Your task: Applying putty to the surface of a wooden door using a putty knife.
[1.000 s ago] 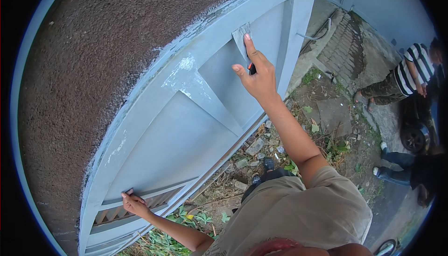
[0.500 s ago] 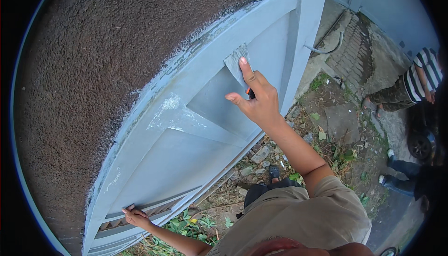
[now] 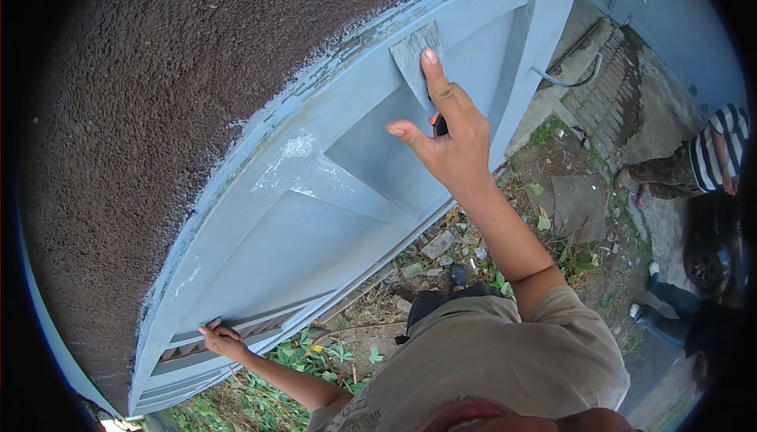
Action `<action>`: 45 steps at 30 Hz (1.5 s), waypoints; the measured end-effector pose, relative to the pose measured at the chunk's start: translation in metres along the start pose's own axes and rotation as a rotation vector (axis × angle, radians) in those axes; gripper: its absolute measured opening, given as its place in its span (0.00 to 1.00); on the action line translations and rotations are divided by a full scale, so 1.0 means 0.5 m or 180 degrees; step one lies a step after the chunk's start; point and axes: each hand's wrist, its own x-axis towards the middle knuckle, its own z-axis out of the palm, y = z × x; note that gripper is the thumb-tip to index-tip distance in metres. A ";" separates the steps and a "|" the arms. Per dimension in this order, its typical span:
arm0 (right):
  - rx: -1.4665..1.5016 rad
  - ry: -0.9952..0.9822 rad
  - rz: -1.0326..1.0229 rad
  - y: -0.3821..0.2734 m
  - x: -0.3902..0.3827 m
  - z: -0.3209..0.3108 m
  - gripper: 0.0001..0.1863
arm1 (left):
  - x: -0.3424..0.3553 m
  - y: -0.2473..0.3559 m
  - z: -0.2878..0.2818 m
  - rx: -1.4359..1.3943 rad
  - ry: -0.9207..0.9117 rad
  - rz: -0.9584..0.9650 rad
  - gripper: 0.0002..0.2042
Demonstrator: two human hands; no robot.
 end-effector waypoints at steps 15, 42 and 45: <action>0.0012 -0.0306 0.0258 0.003 -0.033 -0.010 0.51 | -0.007 0.015 0.032 -0.0114 0.0085 -0.0097 0.29; 0.0906 -0.0153 0.0197 -0.003 -0.023 -0.002 0.34 | -0.004 0.018 0.033 0.0446 0.0229 -0.0170 0.34; 0.0604 -0.0138 -0.0048 0.016 -0.033 0.013 0.44 | -0.004 0.016 0.030 0.0458 0.0112 0.0059 0.35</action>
